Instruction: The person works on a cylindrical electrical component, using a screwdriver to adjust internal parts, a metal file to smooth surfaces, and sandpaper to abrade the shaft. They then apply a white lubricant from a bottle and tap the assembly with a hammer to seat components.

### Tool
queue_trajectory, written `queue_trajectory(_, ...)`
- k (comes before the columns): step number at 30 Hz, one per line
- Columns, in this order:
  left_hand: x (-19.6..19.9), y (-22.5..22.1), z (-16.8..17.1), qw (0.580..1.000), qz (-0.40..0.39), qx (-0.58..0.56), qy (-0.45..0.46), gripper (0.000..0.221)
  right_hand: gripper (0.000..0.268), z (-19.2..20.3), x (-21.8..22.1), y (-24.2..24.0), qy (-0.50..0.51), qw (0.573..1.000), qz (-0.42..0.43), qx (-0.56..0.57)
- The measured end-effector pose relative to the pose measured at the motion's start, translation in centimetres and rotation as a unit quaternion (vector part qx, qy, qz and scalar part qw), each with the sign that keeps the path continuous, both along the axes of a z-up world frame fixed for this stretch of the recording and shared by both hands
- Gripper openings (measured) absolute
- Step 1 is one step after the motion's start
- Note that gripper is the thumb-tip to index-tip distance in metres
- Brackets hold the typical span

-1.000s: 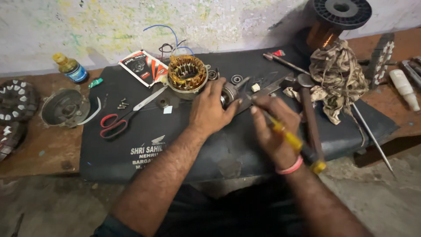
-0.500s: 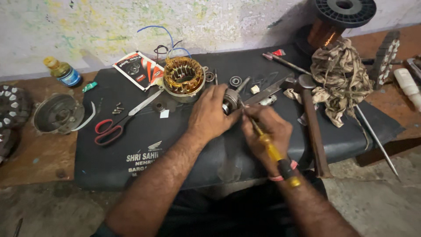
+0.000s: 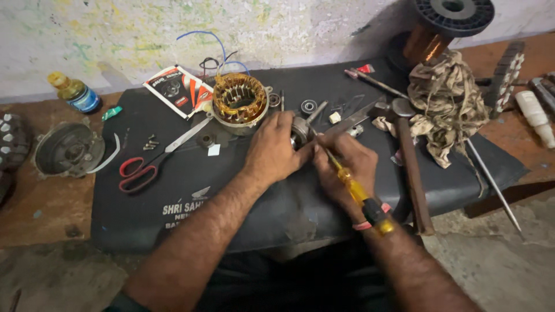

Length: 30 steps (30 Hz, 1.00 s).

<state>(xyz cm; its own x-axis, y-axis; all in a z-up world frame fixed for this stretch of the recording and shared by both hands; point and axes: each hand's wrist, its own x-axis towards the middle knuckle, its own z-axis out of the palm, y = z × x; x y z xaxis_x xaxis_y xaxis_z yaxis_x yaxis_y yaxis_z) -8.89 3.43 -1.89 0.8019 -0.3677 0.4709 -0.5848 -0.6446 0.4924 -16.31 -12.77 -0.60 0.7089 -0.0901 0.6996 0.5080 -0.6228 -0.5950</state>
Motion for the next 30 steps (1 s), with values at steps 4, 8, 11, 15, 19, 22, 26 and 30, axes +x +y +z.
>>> queue_trajectory(4,0.1,-0.4,-0.1,1.000,0.002,0.004,-0.011,0.063,0.013,0.4,0.4,-0.2,0.012,1.000,-0.026,0.008)
queue_trajectory(8,0.0,-0.1,0.0,1.000,0.005,-0.007,0.009,0.066,0.008,1.2,0.7,-0.5,0.095,0.974,0.077,0.188)
queue_trajectory(11,0.3,-0.5,0.1,1.000,0.008,-0.017,0.018,0.069,0.010,1.2,-1.0,-0.3,-0.018,0.997,0.036,0.070)
queue_trajectory(15,0.1,-0.2,0.1,1.000,0.010,-0.001,0.024,0.068,0.014,0.9,-1.1,0.5,-0.005,0.999,0.011,0.033)
queue_trajectory(19,0.1,-0.3,-0.1,1.000,0.014,-0.010,0.025,0.066,0.016,0.5,-0.7,0.5,-0.021,1.000,0.013,-0.001)
queue_trajectory(22,0.3,0.0,0.0,1.000,0.009,-0.009,0.023,0.067,0.015,0.7,-0.3,0.6,-0.010,1.000,0.013,0.000)
queue_trajectory(26,0.3,0.1,-0.3,1.000,0.003,-0.013,0.016,0.069,0.015,0.6,0.1,0.6,-0.021,1.000,0.021,0.006)
queue_trajectory(30,0.3,0.0,-0.3,1.000,0.000,-0.018,0.019,0.065,0.015,0.5,0.5,0.5,-0.030,0.999,0.022,-0.001)
